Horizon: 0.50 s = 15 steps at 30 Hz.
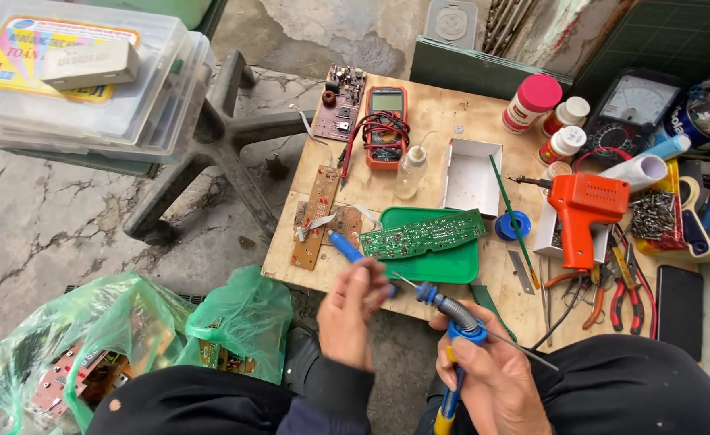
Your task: Using a soldering iron and a desoldering pump to remove solder from a circuit board for repair.
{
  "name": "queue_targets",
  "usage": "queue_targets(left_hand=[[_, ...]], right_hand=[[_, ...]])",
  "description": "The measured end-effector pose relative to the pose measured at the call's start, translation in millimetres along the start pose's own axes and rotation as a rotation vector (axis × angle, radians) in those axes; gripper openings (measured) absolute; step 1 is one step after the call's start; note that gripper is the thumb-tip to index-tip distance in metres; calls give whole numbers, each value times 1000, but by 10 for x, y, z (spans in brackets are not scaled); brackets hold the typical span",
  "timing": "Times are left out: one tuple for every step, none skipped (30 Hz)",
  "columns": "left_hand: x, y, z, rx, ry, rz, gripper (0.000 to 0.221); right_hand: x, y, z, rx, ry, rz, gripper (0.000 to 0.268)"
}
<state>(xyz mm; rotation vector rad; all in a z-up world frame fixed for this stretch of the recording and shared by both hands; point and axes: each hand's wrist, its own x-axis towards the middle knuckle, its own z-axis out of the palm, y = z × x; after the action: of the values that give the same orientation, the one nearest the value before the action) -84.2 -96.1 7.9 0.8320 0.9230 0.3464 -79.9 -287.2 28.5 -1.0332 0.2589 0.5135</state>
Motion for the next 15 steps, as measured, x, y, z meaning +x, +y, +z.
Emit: queue_targets(left_hand=[[-219, 84, 42, -62, -157, 13, 42], [-328, 115, 25, -64, -151, 12, 42], [-436, 149, 7, -25, -283, 59, 43], [-523, 190, 9, 11, -418, 111, 43], [-542, 180, 9, 7, -416, 115, 43], [-570, 163, 4, -6, -383, 82, 45], [-597, 143, 1, -20, -351, 49, 47], [-577, 126, -19, -22, -349, 48, 47], [-555, 108, -36, -28, -373, 61, 48], [-539, 88, -60, -33, -395, 72, 49], [-540, 111, -66, -34, -393, 68, 49], [-535, 137, -65, -35, -374, 32, 50], [-531, 164, -62, -36, -354, -4, 51], [-511, 130, -74, -36, -352, -5, 51], [-491, 95, -85, -59, -357, 5, 49]], right_hand=[[6, 22, -19, 107, -106, -69, 49], [-9, 25, 0, 105, -107, -63, 49], [-25, 29, 21, 174, -156, -42, 43], [-13, 21, 49, 242, -207, -26, 38], [3, 36, 55, 239, -213, -25, 38], [3, 55, 54, 218, -181, -11, 34], [6, 74, 49, 197, -149, 3, 31], [9, 76, 70, 194, -149, 4, 31], [15, 78, 88, 169, -138, 1, 34], [13, 85, 105, 145, -126, -1, 36], [-4, 75, 150, 143, -124, 2, 36], [-12, 60, 195, 97, -102, 3, 46], [-19, 43, 241, 51, -79, 5, 56], [-3, 81, 203, 50, -79, 7, 56], [12, 118, 163, 8, -55, -20, 56]])
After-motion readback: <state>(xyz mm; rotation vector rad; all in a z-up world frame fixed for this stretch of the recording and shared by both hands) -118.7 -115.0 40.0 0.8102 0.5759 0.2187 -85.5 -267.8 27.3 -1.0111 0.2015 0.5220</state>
